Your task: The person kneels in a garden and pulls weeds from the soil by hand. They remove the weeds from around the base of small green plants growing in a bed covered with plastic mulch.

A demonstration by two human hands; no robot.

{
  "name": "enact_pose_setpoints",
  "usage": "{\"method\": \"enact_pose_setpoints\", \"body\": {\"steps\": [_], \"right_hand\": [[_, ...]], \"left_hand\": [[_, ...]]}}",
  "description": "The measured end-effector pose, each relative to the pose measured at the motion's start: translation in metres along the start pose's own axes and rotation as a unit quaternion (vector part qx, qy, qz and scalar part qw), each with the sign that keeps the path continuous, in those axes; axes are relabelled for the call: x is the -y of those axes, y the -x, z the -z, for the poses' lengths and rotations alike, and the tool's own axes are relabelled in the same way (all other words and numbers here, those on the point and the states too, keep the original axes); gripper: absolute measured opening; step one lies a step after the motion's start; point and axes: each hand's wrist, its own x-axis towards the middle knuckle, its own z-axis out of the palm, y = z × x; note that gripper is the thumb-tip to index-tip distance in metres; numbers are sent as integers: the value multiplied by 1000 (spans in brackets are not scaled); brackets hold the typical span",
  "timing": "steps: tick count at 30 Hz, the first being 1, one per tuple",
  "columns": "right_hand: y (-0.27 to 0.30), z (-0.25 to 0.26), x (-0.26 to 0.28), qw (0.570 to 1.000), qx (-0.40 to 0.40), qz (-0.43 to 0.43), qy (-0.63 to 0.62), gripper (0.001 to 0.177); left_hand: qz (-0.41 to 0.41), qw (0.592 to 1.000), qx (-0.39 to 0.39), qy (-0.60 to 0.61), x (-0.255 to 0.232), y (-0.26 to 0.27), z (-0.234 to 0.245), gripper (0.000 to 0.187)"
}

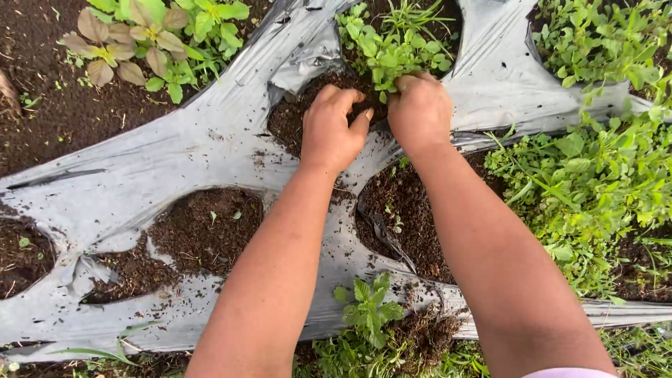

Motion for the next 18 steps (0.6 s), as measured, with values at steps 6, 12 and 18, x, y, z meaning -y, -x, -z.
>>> {"method": "enact_pose_setpoints", "body": {"steps": [6,12,18], "right_hand": [[20,35,-36,959,-160,-108,-210,12],[-14,114,40,925,204,-299,-117,23],[-42,59,31,927,289,-209,114,48]], "left_hand": [[48,998,47,-6,-8,2,5,29],[38,999,35,6,-6,3,4,28],[26,999,21,17,-7,4,5,27]]}}
